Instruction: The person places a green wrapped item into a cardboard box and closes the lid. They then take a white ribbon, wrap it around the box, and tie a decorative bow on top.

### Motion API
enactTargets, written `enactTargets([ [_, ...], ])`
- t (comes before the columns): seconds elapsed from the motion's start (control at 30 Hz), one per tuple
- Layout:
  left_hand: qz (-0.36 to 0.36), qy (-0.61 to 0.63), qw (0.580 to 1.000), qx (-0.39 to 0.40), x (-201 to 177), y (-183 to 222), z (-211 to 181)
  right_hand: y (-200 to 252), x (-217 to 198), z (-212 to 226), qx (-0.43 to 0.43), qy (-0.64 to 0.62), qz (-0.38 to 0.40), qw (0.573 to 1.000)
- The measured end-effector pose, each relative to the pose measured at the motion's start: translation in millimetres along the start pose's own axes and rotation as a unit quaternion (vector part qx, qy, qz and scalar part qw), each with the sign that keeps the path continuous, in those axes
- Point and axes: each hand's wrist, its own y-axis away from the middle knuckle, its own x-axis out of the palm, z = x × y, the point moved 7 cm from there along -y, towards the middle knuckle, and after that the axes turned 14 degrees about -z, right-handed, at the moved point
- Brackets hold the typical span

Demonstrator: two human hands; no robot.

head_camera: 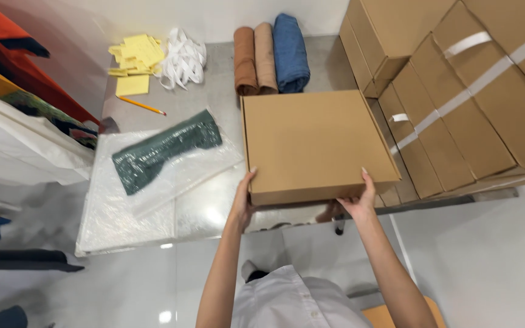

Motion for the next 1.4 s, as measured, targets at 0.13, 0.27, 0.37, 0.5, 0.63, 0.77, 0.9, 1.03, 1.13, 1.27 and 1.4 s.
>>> enactTargets([
  [0.13, -0.039, 0.036, 0.998, 0.019, -2, 10, 18, 20, -4, 2, 0.012, 0.008, 0.023, 1.0],
  [0.27, -0.062, 0.105, 0.991, 0.05, -14, 8, 45, 45, -8, 7, -0.003, 0.027, 0.077, 0.997],
  [0.37, -0.081, 0.161, 0.983, 0.047, -16, 18, 63, 46, -17, 12, -0.01, 0.047, 0.099, 0.994],
  [0.5, -0.097, 0.199, 0.974, 0.05, -30, 21, 106, 10, -46, -3, 0.028, 0.087, 0.086, 0.992],
  [0.63, -0.112, 0.256, 0.96, 0.032, -50, -28, 161, -25, -70, -13, 0.09, 0.052, 0.068, 0.992],
  [0.77, -0.094, 0.347, 0.933, 0.027, -49, -47, 170, -10, -66, 3, 0.063, 0.001, 0.092, 0.994],
  [0.9, -0.088, 0.426, 0.899, 0.051, -38, -23, 138, 32, -46, 30, 0.038, -0.042, 0.14, 0.989],
  [1.03, -0.078, 0.377, 0.917, 0.102, -26, -23, 102, 86, -8, 68, -0.002, -0.063, 0.192, 0.979],
  [1.13, -0.046, 0.309, 0.942, 0.125, -9, -26, 72, 129, 24, 101, -0.08, -0.065, 0.28, 0.955],
  [1.27, -0.035, 0.221, 0.96, 0.166, 12, -38, 29, 162, 57, 130, -0.186, 0.004, 0.336, 0.923],
  [1.4, -0.023, 0.169, 0.964, 0.203, 29, -83, -14, 139, 90, 152, -0.254, 0.049, 0.341, 0.904],
])
